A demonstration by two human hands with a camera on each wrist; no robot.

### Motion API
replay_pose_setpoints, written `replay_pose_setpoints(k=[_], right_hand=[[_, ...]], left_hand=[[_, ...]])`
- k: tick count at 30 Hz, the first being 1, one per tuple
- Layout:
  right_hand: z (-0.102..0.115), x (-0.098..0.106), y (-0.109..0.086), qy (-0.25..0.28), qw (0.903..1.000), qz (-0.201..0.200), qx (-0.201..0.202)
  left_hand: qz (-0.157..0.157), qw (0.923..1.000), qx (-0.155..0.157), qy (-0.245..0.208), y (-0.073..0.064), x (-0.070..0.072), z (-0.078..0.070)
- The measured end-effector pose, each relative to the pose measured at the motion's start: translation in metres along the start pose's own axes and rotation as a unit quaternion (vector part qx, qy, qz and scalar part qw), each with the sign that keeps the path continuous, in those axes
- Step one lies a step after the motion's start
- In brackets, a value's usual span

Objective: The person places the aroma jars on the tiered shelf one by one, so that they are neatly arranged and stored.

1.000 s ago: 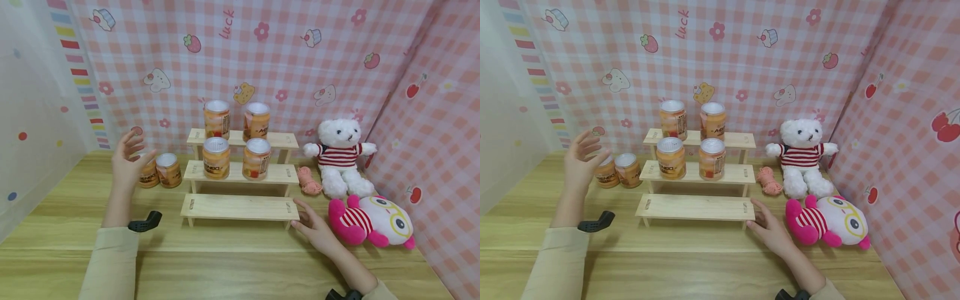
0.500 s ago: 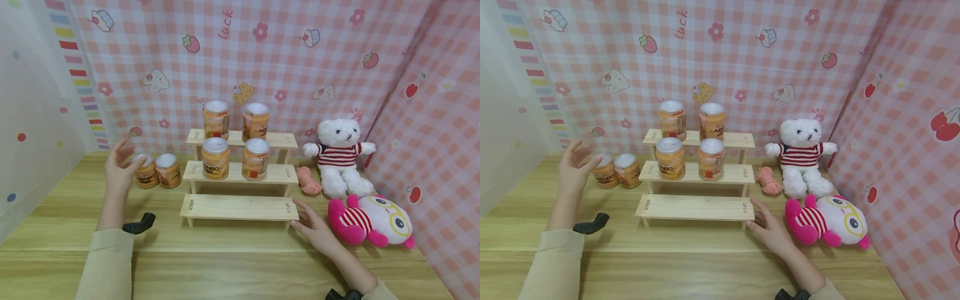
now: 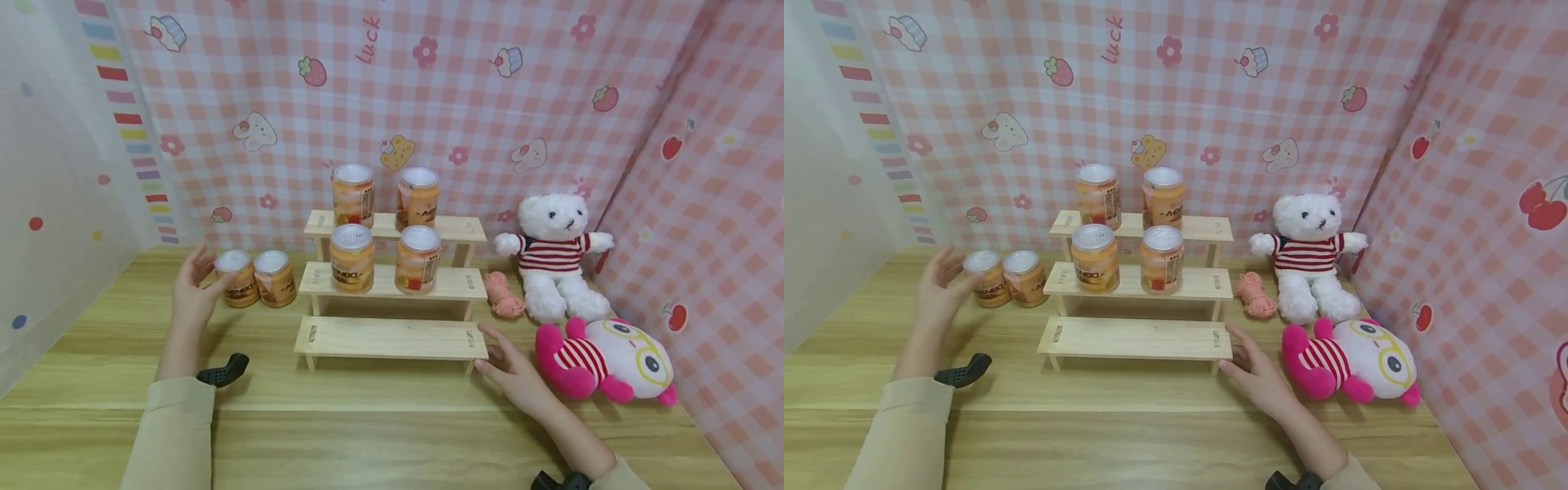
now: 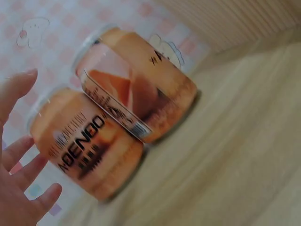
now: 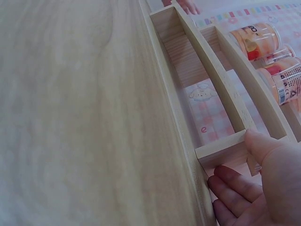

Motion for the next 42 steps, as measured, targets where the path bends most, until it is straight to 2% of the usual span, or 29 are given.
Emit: replay_pose_setpoints(k=[8, 19, 28, 42], right_hand=[[0.000, 0.000, 0.001, 0.000, 1.0000, -0.001, -0.003], [-0.001, 0.000, 0.002, 0.001, 1.0000, -0.001, -0.005], [-0.002, 0.001, 0.002, 0.004, 1.0000, -0.002, -0.006], [-0.003, 0.001, 0.000, 0.005, 0.9999, -0.004, -0.009]], left_hand=[[0.033, 0.9994, 0.014, -0.004, 0.002, -0.005, 0.020], [0.055, 0.9981, 0.020, 0.021, 0.002, -0.012, 0.026], [0.035, 0.9990, 0.009, 0.027, 0.004, -0.013, 0.026], [-0.008, 0.9991, 0.014, 0.039, 0.000, -0.009, 0.027]])
Point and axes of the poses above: each hand's wrist, its own y-axis towards the middle knuckle, its own x-axis out of the back of the hand, z = x × y, the point moved 9 cm from there along y, towards the middle knuckle, and after that the axes turned 13 degrees about z, right-handed, at the moved point
